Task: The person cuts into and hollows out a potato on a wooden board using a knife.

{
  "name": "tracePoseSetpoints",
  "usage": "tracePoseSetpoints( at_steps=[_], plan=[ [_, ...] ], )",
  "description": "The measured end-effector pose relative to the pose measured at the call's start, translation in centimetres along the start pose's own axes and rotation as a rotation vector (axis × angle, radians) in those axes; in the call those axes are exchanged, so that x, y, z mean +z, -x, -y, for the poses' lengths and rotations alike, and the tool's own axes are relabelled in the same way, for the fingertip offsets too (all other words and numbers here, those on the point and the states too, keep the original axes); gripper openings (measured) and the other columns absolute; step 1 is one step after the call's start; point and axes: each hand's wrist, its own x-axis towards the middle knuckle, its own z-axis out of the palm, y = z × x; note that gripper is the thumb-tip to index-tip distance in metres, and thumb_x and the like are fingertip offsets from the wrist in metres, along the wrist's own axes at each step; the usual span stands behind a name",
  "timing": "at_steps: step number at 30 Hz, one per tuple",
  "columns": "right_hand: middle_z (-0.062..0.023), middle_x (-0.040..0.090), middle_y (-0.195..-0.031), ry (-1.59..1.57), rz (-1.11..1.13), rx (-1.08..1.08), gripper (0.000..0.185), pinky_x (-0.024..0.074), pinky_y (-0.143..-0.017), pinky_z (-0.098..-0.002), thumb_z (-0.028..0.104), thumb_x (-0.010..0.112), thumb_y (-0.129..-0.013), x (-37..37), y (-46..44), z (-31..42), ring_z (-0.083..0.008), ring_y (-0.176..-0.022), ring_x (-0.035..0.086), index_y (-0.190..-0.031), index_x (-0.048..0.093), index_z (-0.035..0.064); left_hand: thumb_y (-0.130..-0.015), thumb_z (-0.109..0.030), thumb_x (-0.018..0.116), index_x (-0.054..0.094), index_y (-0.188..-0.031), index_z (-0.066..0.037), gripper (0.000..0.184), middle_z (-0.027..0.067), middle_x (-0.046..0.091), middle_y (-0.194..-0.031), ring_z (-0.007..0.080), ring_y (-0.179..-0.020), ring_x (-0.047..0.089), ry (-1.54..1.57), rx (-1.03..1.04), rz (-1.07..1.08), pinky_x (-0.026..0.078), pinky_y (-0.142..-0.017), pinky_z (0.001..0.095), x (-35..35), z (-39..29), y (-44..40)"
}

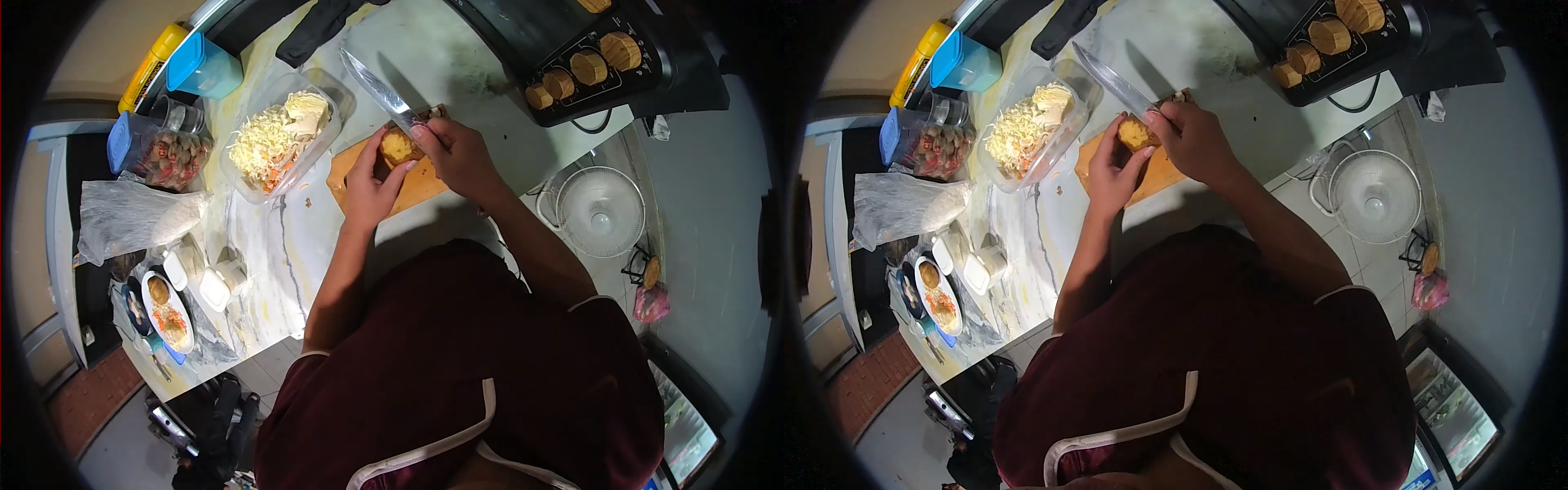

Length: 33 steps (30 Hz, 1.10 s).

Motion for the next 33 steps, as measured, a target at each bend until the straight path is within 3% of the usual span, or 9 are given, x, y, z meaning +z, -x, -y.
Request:
tracePoseSetpoints(
  at_steps=[3,9,11,14,18,24,26,30,33],
  plan=[
    [-0.0114,0.051,-0.062,-0.006,0.019,0.029,0.031,0.0421,-0.059,-0.0338,0.026,0.060,-0.095,-0.5,0.1,0.5,-0.0197,-0.057,0.046,-0.078,0.058,0.0007,-0.086,-0.002,0.071,0.042,-0.138,0.004,0.060,0.0140,0.056,-0.127,0.0172,-0.114,0.055,0.184,0.036,0.060,0.045,-0.096,0.0290,-0.7,0.4,0.1],
    [-0.0107,0.052,-0.062,-0.104,0.073,0.040,0.031,0.0420,-0.058,-0.0339,0.027,0.060,-0.095,0.2,0.5,-0.2,-0.0187,-0.057,0.048,-0.078,0.059,0.0005,-0.089,-0.007,0.069,0.045,-0.136,0.002,0.054,0.0138,0.056,-0.125,0.0210,-0.111,0.057,0.127,-0.057,0.109,0.043,-0.099,0.0323,-2.1,-0.6,0.6],
    [-0.0106,0.052,-0.061,-0.072,0.101,0.010,0.031,0.0418,-0.057,-0.0339,0.027,0.060,-0.095,0.4,0.5,-0.5,-0.0184,-0.057,0.048,-0.079,0.060,0.0007,-0.090,-0.014,0.068,0.051,-0.132,0.002,0.048,0.0160,0.057,-0.123,0.0261,-0.111,0.058,-0.196,0.191,0.073,0.042,-0.101,0.0345,-2.6,-1.5,0.4],
    [-0.0105,0.052,-0.061,-0.099,0.083,0.068,0.032,0.0414,-0.056,-0.0340,0.028,0.061,-0.095,0.5,0.7,-0.6,-0.0184,-0.056,0.048,-0.078,0.060,0.0010,-0.090,-0.019,0.067,0.054,-0.130,0.003,0.047,0.0181,0.057,-0.124,0.0287,-0.115,0.056,-0.187,0.058,0.093,0.041,-0.101,0.0352,-3.0,-2.5,0.6],
    [-0.0104,0.052,-0.060,-0.119,0.081,0.109,0.033,0.0412,-0.056,-0.0340,0.030,0.061,-0.095,0.6,0.7,-0.6,-0.0184,-0.055,0.048,-0.078,0.060,0.0014,-0.088,-0.021,0.069,0.054,-0.131,0.001,0.051,0.0168,0.061,-0.115,0.0321,-0.108,0.057,-0.256,0.140,-0.024,0.043,-0.097,0.0378,-2.4,-0.5,0.6],
    [-0.0106,0.051,-0.060,-0.073,0.052,0.120,0.034,0.0405,-0.055,-0.0343,0.030,0.061,-0.094,0.7,0.7,-1.0,-0.0182,-0.055,0.048,-0.077,0.059,0.0012,-0.076,-0.029,0.082,0.055,-0.131,-0.001,0.067,0.0178,0.061,-0.109,0.0298,-0.102,0.059,-0.508,0.264,-0.056,0.046,-0.092,0.0360,-1.4,-1.5,0.7],
    [-0.0117,0.051,-0.060,-0.006,0.017,0.046,0.034,0.0399,-0.055,-0.0354,0.029,0.061,-0.094,0.6,0.7,-0.5,-0.0199,-0.055,0.048,-0.076,0.057,0.0007,-0.066,-0.032,0.089,0.059,-0.127,-0.002,0.075,0.0157,0.061,-0.107,0.0289,-0.098,0.059,-0.480,0.219,-0.105,0.047,-0.089,0.0360,-1.2,-0.8,0.7],
    [-0.0132,0.052,-0.061,0.046,0.023,-0.014,0.033,0.0400,-0.055,-0.0378,0.026,0.061,-0.094,0.7,0.6,-0.3,-0.0242,-0.055,0.049,-0.074,0.056,0.0005,-0.062,-0.032,0.091,0.063,-0.123,-0.002,0.073,0.0138,0.061,-0.106,0.0275,-0.097,0.059,-0.503,0.214,-0.136,0.048,-0.087,0.0361,-1.0,-1.0,1.1],
    [-0.0147,0.052,-0.061,0.085,-0.003,-0.186,0.031,0.0403,-0.056,-0.0401,0.024,0.060,-0.094,1.0,0.3,-1.0,-0.0290,-0.056,0.050,-0.073,0.056,0.0003,-0.060,-0.034,0.092,0.064,-0.122,-0.002,0.075,0.0134,0.061,-0.105,0.0269,-0.096,0.059,-0.458,0.179,-0.161,0.048,-0.087,0.0356,-0.8,-0.6,1.4]
  ],
)
